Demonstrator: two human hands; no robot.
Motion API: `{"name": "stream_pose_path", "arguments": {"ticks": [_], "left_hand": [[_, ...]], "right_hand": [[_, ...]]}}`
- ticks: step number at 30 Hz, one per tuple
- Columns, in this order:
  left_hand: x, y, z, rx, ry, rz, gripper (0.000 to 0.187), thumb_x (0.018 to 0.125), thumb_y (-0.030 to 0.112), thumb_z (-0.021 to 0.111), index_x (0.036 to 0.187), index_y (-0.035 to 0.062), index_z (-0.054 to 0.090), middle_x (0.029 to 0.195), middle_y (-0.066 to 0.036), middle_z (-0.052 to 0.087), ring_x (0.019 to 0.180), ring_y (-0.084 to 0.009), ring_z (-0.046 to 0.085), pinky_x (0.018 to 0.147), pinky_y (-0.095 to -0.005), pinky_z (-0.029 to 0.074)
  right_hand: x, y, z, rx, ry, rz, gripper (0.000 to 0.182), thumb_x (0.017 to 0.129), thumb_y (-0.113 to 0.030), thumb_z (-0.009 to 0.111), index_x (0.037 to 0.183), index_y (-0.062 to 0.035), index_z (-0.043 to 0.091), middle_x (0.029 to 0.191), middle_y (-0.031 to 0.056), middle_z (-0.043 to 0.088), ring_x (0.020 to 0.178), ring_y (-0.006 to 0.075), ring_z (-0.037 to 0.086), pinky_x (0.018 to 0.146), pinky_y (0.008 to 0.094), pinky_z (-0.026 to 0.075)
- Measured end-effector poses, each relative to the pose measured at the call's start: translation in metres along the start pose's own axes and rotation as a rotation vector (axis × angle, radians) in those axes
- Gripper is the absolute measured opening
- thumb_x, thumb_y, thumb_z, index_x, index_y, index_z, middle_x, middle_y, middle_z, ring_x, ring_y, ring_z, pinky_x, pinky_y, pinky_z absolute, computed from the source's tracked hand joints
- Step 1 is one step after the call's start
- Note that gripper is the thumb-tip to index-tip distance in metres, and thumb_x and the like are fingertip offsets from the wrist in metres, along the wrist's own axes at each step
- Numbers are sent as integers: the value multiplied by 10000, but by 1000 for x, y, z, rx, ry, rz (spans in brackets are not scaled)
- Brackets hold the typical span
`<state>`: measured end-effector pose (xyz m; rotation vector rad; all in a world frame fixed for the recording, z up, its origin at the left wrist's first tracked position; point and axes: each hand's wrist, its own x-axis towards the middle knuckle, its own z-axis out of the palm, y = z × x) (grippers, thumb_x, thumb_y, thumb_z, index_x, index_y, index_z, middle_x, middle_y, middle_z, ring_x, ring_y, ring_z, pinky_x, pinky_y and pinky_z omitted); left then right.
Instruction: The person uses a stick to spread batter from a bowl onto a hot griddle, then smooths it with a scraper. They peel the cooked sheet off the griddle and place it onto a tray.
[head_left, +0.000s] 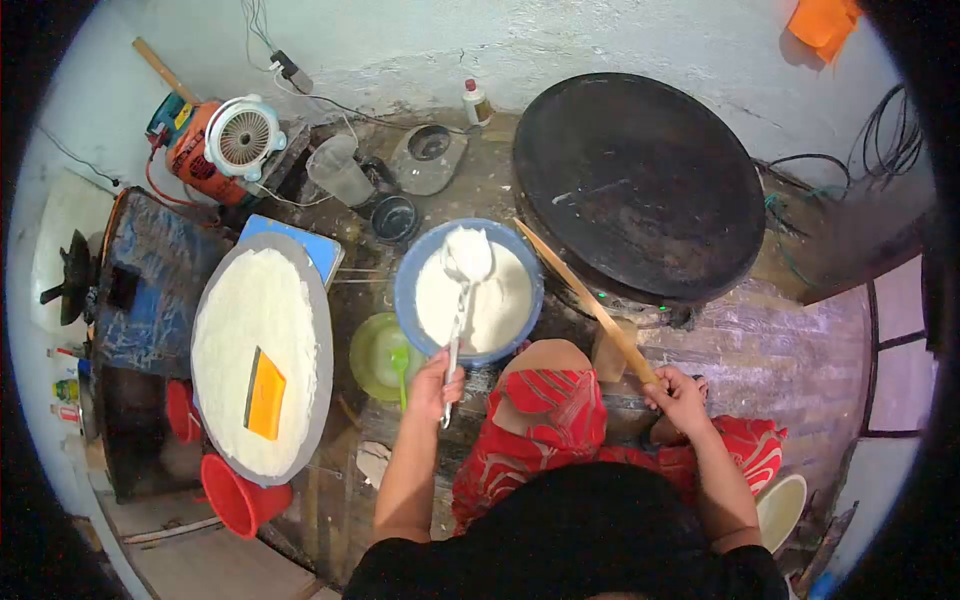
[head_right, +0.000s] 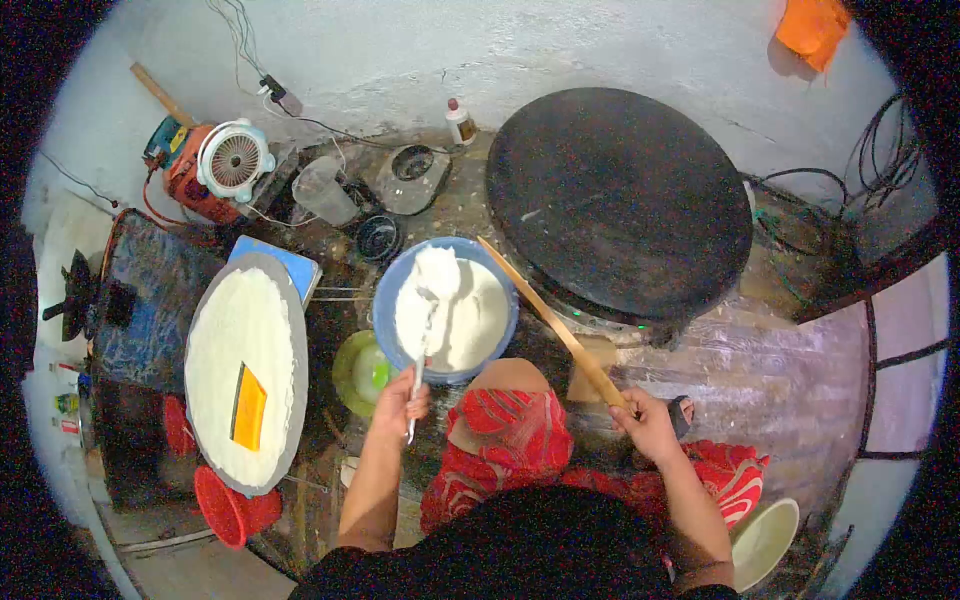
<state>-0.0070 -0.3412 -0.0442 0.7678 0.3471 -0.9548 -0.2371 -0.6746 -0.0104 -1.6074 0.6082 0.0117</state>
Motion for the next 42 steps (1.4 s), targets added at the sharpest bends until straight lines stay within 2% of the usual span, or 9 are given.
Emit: {"name": "stream_pose_path", "arguments": {"ticks": [3, 6, 10, 18, 21, 26, 33, 39, 42], "left_hand": [[19, -20, -14, 183, 296, -91, 183, 890, 183, 305, 955, 106, 457, 571, -63, 452, 369, -111, 349, 309, -214, 263], [10, -24, -34, 191, 228, -104, 167, 889, 178, 308, 940, 105, 450, 576, -66, 453, 370, -112, 350, 307, -213, 259], [-23, -4, 2, 144, 346, -86, 155, 891, 188, 332, 980, 131, 445, 578, -72, 449, 386, -121, 355, 318, -232, 282], [-26, 41, 106, 238, 187, 195, 256, 872, 226, 395, 1120, 160, 399, 615, -78, 480, 425, -131, 401, 344, -224, 308], [-4, 50, 140, 239, 88, 255, 348, 870, 209, 398, 1208, 155, 336, 639, -91, 489, 444, -137, 427, 356, -226, 317], [57, 49, 189, 241, 44, 329, 450, 845, 137, 394, 1275, 141, 261, 624, -73, 472, 440, -128, 419, 363, -237, 334], [137, 32, 222, 337, 52, 391, 409, 849, 81, 374, 1247, 131, 298, 605, -40, 452, 427, -105, 400, 353, -222, 333], [175, 12, 221, 389, 198, 405, 372, 846, 46, 409, 1208, 127, 376, 622, -22, 451, 456, -89, 417, 368, -215, 360], [178, 3, 219, 356, 214, 413, 418, 835, 29, 427, 1236, 117, 354, 625, -23, 455, 449, -91, 415, 372, -215, 359]], "right_hand": [[-6, -6, -1, -17, -3, 5, 129, 802, -68, 555, 906, 0, 518, 670, 8, 544, 570, 65, 508, 531, 200, 411], [-14, -18, -3, -76, 9, -31, 131, 809, -66, 542, 915, 7, 516, 661, 1, 529, 590, 61, 508, 543, 197, 411], [-14, -32, -2, -24, 31, 25, 142, 803, -80, 551, 914, 2, 518, 656, -8, 513, 596, 63, 500, 547, 203, 404], [25, -39, -11, -259, 82, -72, 223, 800, -105, 550, 1014, -44, 531, 674, 15, 535, 629, 84, 493, 573, 231, 390], [35, -54, -15, -331, 136, -53, 261, 789, -105, 558, 1044, -59, 531, 761, 74, 585, 688, 120, 540, 617, 240, 413], [51, -76, -26, -487, 336, -275, 373, 751, -87, 577, 1118, -78, 509, 956, 154, 589, 808, 232, 594, 688, 287, 453], [79, -101, -32, -579, 422, -269, 422, 717, -51, 570, 1130, -112, 509, 893, 142, 590, 742, 289, 574, 661, 321, 459], [125, -107, -27, -696, 408, -565, 363, 720, -71, 541, 1078, -134, 533, 772, 116, 572, 696, 302, 558, 589, 380, 450], [147, -105, -21, -678, 365, -549, 358, 722, -83, 540, 1076, -134, 535, 772, 112, 574, 689, 296, 562, 594, 377, 456]]}}
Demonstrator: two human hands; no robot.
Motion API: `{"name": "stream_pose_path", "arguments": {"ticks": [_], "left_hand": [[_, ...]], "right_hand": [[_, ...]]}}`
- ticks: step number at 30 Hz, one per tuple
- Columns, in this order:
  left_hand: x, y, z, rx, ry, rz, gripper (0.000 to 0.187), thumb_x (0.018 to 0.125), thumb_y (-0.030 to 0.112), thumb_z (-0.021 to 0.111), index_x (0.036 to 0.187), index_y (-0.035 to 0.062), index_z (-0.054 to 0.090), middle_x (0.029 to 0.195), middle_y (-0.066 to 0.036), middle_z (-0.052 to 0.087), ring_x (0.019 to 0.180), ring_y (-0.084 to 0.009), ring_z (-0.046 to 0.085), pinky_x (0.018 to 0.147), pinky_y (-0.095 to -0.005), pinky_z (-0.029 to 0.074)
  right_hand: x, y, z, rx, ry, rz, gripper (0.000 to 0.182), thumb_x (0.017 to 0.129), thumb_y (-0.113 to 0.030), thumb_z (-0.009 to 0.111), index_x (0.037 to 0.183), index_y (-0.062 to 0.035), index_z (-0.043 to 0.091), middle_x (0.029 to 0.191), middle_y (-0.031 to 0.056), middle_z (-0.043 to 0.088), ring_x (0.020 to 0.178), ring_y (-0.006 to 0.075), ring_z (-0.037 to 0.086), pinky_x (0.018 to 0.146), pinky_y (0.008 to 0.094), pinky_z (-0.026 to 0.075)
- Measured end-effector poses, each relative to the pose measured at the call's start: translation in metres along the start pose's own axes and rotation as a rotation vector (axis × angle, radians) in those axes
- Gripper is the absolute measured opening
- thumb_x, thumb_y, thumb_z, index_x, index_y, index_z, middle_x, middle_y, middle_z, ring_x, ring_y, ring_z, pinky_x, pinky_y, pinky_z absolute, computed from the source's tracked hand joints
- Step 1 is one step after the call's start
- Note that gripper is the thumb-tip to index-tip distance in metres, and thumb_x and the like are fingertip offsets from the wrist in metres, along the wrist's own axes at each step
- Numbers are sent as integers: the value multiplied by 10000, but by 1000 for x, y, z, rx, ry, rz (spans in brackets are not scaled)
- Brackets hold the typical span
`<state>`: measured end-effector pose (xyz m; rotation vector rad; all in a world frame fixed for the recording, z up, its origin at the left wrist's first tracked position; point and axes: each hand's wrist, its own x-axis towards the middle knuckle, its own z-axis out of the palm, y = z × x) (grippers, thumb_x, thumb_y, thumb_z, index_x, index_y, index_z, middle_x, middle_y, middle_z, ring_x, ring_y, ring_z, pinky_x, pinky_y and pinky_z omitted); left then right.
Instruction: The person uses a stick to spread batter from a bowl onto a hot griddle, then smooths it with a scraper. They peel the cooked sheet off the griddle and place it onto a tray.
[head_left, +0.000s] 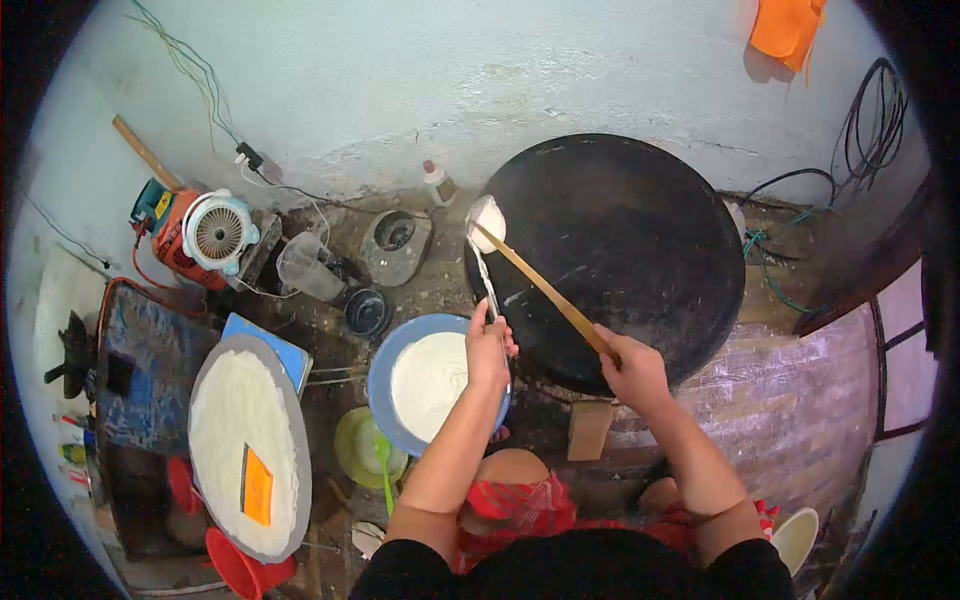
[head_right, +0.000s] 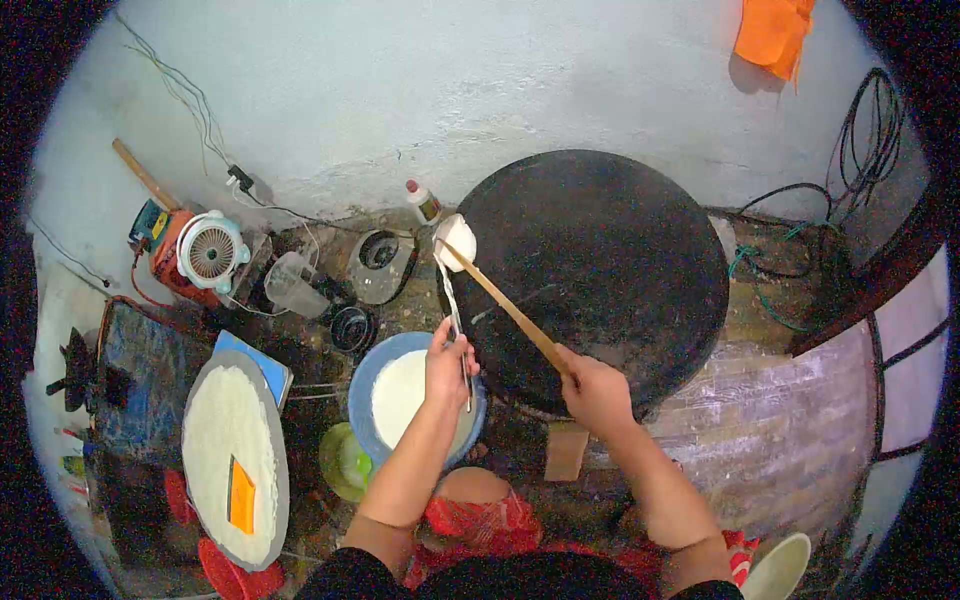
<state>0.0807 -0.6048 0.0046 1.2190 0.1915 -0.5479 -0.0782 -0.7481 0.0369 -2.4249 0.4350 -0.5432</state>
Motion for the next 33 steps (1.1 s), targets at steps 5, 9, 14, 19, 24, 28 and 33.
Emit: {"name": "stream_pose_path", "arguments": {"ticks": [5, 9, 14, 19, 24, 28, 33], "left_hand": [[-16, 8, -1, 150, 72, 153, 488, 791, -8, 472, 1258, 44, 338, 626, -23, 465, 429, -86, 403, 375, -209, 332], [-14, 6, -1, 181, 34, 155, 475, 798, -12, 464, 1254, 59, 351, 600, -11, 451, 427, -85, 399, 372, -206, 326], [33, 5, 4, 168, -8, 46, 425, 825, 11, 442, 1237, 86, 370, 591, -24, 452, 420, -97, 401, 356, -220, 334], [39, 55, 24, -66, -154, 59, 275, 858, 85, 374, 1125, 39, 423, 612, -56, 469, 430, -111, 398, 354, -222, 329], [34, 106, 28, -570, -434, -249, 287, 869, 127, 388, 1113, -8, 453, 665, -53, 448, 479, -77, 372, 373, -183, 324], [25, 129, 28, -986, -704, -484, 353, 870, 104, 366, 1199, -23, 373, 637, -26, 390, 464, -74, 361, 371, -189, 323], [-1, 125, 4, -1127, -877, -538, 377, 842, 44, 329, 1212, -18, 367, 654, -31, 389, 481, -89, 375, 386, -200, 330]], "right_hand": [[8, 9, 6, 40, -66, 170, 361, 714, -130, 554, 1074, -159, 546, 806, 118, 602, 720, 297, 576, 634, 375, 465], [8, 16, 5, 95, -138, 267, 358, 714, -142, 551, 1070, -184, 550, 827, 126, 608, 745, 297, 579, 659, 376, 465], [9, 18, -12, 47, -106, 222, 361, 718, -131, 544, 1077, -171, 540, 815, 129, 604, 729, 297, 578, 651, 379, 464], [-2, 22, -35, -303, -177, -87, 478, 690, -88, 536, 1161, -127, 465, 732, 79, 534, 680, 258, 535, 591, 367, 444], [3, 41, -10, -556, -259, -339, 504, 694, -89, 505, 1191, -109, 428, 764, 45, 515, 709, 209, 509, 598, 320, 430], [44, 42, 8, -694, -111, -390, 475, 725, -81, 450, 1199, -87, 417, 777, 47, 518, 711, 205, 506, 605, 305, 426], [66, 26, 17, -116, -218, 95, 478, 712, -158, 523, 1183, -186, 444, 800, 72, 534, 709, 259, 565, 580, 383, 461]]}}
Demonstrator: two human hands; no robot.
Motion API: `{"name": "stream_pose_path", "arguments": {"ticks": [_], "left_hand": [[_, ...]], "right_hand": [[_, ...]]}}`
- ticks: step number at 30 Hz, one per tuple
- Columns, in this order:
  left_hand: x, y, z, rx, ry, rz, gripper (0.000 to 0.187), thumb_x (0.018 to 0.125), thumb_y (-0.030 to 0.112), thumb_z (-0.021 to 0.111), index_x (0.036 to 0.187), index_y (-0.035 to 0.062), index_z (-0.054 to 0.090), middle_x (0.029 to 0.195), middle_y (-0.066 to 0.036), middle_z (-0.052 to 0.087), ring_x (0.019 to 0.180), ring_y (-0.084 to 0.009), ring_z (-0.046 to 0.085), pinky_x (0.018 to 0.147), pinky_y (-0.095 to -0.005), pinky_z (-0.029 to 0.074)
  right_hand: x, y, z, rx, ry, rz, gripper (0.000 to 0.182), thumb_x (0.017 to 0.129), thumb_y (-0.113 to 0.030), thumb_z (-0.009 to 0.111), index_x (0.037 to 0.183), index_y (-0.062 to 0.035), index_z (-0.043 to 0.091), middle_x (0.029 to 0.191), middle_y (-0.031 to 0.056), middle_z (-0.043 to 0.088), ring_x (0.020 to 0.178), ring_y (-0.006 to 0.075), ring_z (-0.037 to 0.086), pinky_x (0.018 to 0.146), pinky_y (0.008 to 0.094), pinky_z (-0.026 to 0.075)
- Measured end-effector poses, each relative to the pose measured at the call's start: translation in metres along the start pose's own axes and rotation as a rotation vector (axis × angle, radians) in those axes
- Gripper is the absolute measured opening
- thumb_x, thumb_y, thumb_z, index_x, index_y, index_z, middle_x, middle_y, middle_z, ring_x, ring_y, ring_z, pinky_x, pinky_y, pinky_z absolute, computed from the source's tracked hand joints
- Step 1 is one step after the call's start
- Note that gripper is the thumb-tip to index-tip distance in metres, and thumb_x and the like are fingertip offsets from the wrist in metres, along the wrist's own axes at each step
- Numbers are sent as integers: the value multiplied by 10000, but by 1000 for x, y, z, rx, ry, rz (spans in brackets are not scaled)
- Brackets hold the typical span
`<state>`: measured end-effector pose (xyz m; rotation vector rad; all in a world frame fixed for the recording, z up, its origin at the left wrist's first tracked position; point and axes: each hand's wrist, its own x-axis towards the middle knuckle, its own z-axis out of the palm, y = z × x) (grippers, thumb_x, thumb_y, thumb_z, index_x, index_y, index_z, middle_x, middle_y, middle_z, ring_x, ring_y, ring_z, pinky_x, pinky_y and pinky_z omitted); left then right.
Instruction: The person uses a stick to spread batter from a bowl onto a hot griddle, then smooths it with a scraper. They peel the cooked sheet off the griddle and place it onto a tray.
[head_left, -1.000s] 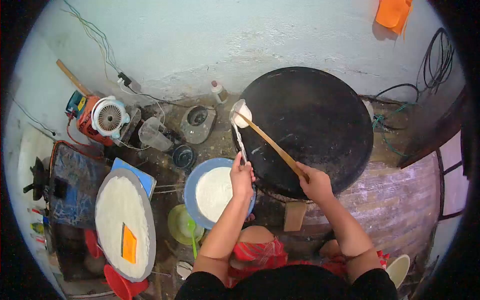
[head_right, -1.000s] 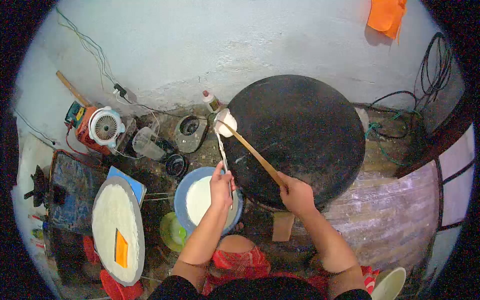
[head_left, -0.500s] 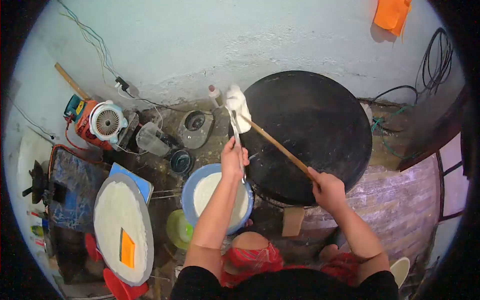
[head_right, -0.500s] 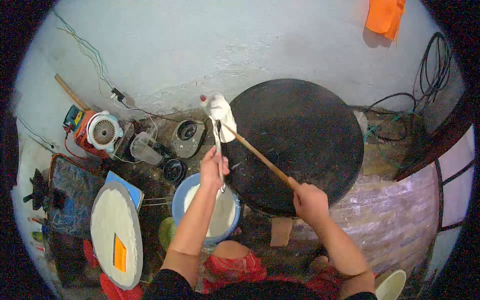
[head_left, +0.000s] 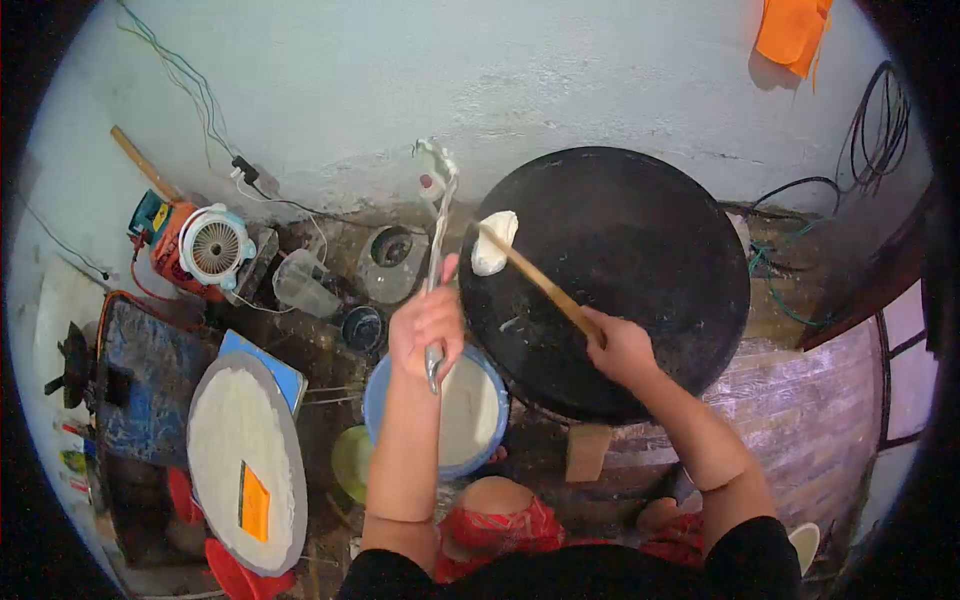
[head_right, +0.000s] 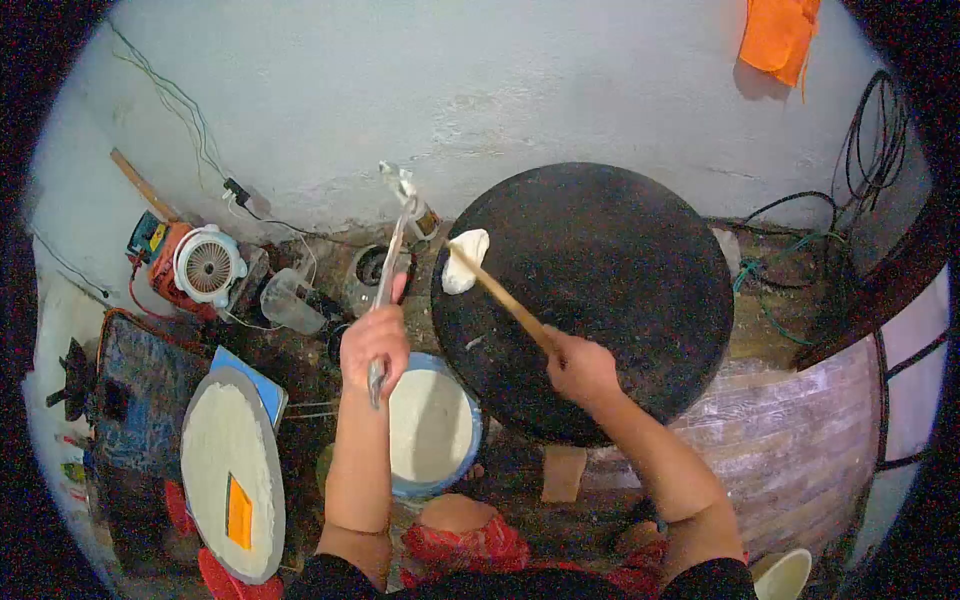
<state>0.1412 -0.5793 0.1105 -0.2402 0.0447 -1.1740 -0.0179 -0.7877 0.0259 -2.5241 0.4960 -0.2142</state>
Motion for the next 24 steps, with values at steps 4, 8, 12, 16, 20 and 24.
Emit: {"name": "stream_pose_path", "arguments": {"ticks": [4, 8, 12, 16, 20, 24], "left_hand": [[-43, 1, -22, -24, 67, 53, 371, 849, 66, 323, 1208, -7, 378, 640, -21, 381, 466, -82, 373, 382, -202, 329], [-94, 5, -54, -24, 347, 241, 376, 839, 67, 313, 1202, 13, 394, 616, -4, 366, 430, -64, 342, 369, -196, 322], [-164, 10, -103, -81, 382, 247, 408, 839, 109, 326, 1239, 32, 347, 604, 2, 395, 484, -90, 396, 450, -217, 352], [-201, 0, -130, -176, 606, 345, 339, 837, 81, 324, 1148, -30, 402, 586, 7, 389, 459, -78, 377, 422, -193, 345], [-214, -16, -139, -304, 712, 462, 297, 825, 67, 336, 1062, -74, 445, 574, 14, 391, 446, -76, 381, 415, -184, 347], [-227, -10, -165, -369, 610, 404, 335, 824, 36, 322, 1129, -84, 391, 599, -10, 411, 497, -93, 402, 457, -209, 364]], "right_hand": [[-1, 9, 19, -416, 39, -204, 452, 691, -131, 550, 1138, -152, 487, 765, 78, 533, 678, 259, 550, 578, 368, 455], [24, 7, 8, -182, 108, 19, 426, 676, -94, 550, 1099, -135, 525, 853, 103, 575, 752, 269, 566, 637, 355, 465], [2, 6, 18, -90, 87, -79, 416, 677, -140, 545, 1091, -185, 535, 824, 101, 571, 747, 267, 577, 654, 372, 472], [36, 26, 6, -411, 203, -19, 400, 694, -142, 538, 1093, -171, 537, 818, 101, 562, 745, 259, 577, 641, 366, 469], [24, -4, 16, 176, 155, 184, 293, 714, -148, 510, 992, -136, 601, 914, 147, 593, 819, 272, 580, 715, 352, 467], [25, 11, 18, -265, 210, -17, 359, 698, -129, 541, 1055, -168, 560, 751, 128, 546, 681, 296, 569, 636, 399, 462]]}}
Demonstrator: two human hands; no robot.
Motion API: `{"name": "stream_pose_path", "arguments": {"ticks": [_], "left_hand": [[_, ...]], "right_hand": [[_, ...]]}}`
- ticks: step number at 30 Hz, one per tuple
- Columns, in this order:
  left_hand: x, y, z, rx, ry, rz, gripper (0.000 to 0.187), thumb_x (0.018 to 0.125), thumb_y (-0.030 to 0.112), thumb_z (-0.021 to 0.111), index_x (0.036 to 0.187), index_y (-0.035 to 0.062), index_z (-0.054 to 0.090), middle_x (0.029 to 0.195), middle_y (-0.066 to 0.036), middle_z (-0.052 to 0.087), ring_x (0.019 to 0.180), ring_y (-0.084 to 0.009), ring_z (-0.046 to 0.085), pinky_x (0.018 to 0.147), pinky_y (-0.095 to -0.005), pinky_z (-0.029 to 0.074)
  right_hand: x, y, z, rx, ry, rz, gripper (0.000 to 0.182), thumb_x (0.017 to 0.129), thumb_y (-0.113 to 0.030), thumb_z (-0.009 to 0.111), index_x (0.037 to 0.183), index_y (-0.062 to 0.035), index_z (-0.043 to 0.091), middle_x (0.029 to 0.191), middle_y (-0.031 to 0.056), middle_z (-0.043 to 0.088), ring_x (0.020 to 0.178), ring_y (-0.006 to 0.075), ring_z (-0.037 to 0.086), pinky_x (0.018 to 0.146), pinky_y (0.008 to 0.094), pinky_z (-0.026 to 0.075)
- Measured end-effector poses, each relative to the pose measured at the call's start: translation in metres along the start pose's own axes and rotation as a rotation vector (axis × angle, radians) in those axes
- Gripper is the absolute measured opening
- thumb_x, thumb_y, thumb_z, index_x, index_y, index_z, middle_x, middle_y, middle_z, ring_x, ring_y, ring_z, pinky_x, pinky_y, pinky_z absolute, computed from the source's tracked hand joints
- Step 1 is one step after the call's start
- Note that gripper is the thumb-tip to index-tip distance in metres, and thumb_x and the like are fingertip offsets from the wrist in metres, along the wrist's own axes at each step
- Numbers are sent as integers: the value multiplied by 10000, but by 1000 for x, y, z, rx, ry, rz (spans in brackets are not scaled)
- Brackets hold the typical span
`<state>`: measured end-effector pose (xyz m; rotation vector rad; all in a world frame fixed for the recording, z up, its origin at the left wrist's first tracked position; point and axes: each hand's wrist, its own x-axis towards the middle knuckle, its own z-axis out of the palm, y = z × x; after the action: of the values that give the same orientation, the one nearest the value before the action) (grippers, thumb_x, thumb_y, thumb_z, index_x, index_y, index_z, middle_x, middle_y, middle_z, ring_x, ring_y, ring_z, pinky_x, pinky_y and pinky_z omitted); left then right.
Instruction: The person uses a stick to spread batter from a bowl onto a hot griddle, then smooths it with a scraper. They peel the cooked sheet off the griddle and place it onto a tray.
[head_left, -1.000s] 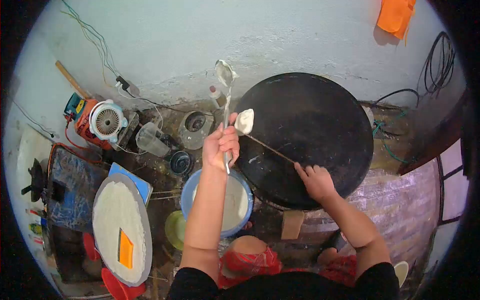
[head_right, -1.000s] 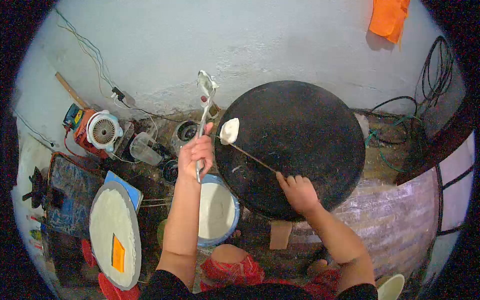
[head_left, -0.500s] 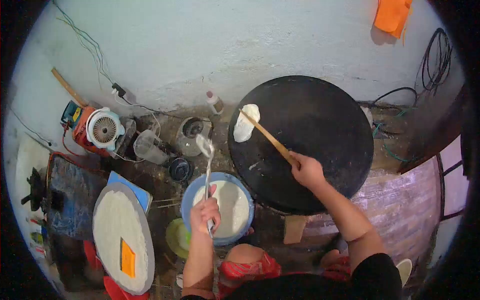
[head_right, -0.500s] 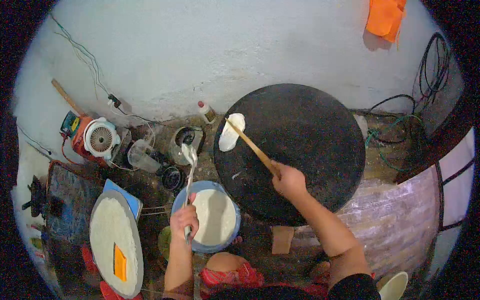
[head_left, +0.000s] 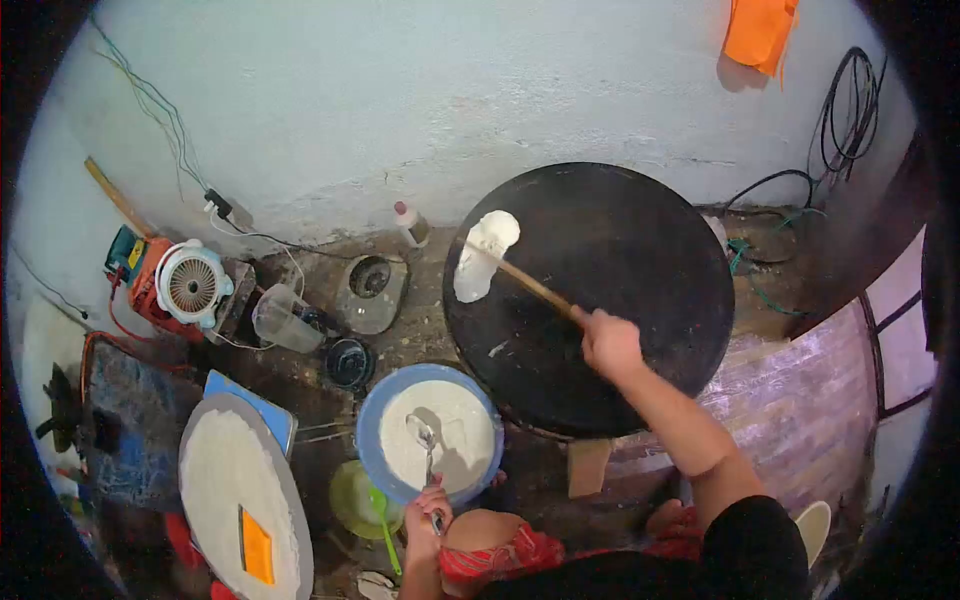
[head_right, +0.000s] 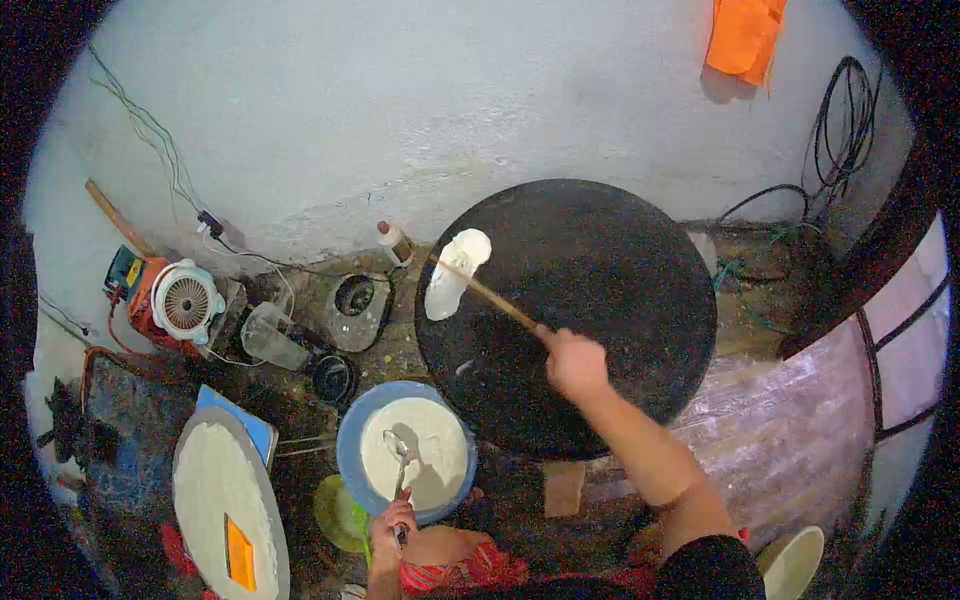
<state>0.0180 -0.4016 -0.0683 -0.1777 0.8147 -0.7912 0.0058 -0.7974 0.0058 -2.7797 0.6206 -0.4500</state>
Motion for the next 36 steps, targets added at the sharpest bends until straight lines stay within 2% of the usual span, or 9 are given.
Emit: {"name": "stream_pose_path", "arguments": {"ticks": [3, 6, 9, 12, 18, 22, 27, 31, 36], "left_hand": [[1, -1, 2, 4, 25, -16, 333, 825, 34, 327, 1132, -79, 393, 592, -8, 409, 494, -95, 400, 464, -212, 368], [3, 3, -2, 58, -25, -17, 312, 834, 39, 336, 1113, -81, 401, 590, -7, 410, 493, -92, 403, 460, -213, 366], [11, 12, -8, 57, 49, -9, 289, 795, 38, 378, 1060, -53, 448, 576, 14, 398, 463, -76, 394, 424, -198, 338], [4, -6, 8, 37, 131, 36, 282, 804, 48, 387, 1060, -44, 459, 584, 3, 404, 468, -78, 388, 432, -201, 337], [18, 28, -20, 8, 32, -93, 274, 811, 57, 393, 1060, -33, 463, 598, -1, 410, 468, -80, 383, 430, -197, 344], [9, 10, -4, 50, 159, 10, 278, 810, 61, 393, 1061, -33, 464, 599, 6, 412, 472, -79, 392, 429, -200, 348], [20, 35, -21, 27, 56, -137, 271, 815, 61, 392, 1059, -30, 467, 604, 8, 415, 478, -77, 394, 437, -203, 354], [11, 6, 4, 50, 121, -54, 271, 808, 49, 396, 1059, -27, 463, 598, 9, 409, 475, -77, 388, 439, -201, 352], [6, 3, 11, 24, 162, -46, 268, 817, 58, 375, 1055, -20, 470, 594, 5, 409, 472, -82, 381, 443, -201, 358]], "right_hand": [[28, 16, -4, -106, 22, 103, 366, 690, -127, 544, 1055, -138, 560, 788, 135, 571, 721, 297, 576, 653, 398, 464], [16, -10, -3, 400, -85, 297, 362, 679, -112, 524, 1034, -154, 580, 942, 129, 595, 853, 286, 571, 737, 377, 457], [2, -35, -4, 148, -176, -30, 419, 668, -92, 529, 1080, -163, 543, 816, 105, 575, 751, 285, 573, 660, 392, 462], [46, 7, 3, -160, 42, 55, 406, 684, -50, 505, 1073, -163, 531, 763, 101, 543, 697, 262, 568, 602, 381, 456], [17, -22, -1, 378, -72, 198, 418, 645, -57, 522, 1053, -134, 565, 932, 92, 594, 846, 285, 565, 747, 361, 449], [41, 23, 0, -184, -8, 153, 447, 705, -65, 497, 1142, -160, 493, 793, 98, 542, 689, 278, 565, 617, 377, 466], [42, 2, -1, 313, -18, 369, 427, 685, -127, 534, 1111, -163, 529, 893, 143, 595, 826, 281, 573, 717, 377, 458], [52, -21, 0, -31, -87, 125, 476, 641, -63, 539, 1109, -143, 510, 889, 133, 563, 811, 301, 563, 693, 387, 454], [74, 32, 3, 59, 24, 363, 421, 672, -107, 532, 1091, -138, 525, 883, 116, 585, 775, 284, 581, 678, 381, 468]]}}
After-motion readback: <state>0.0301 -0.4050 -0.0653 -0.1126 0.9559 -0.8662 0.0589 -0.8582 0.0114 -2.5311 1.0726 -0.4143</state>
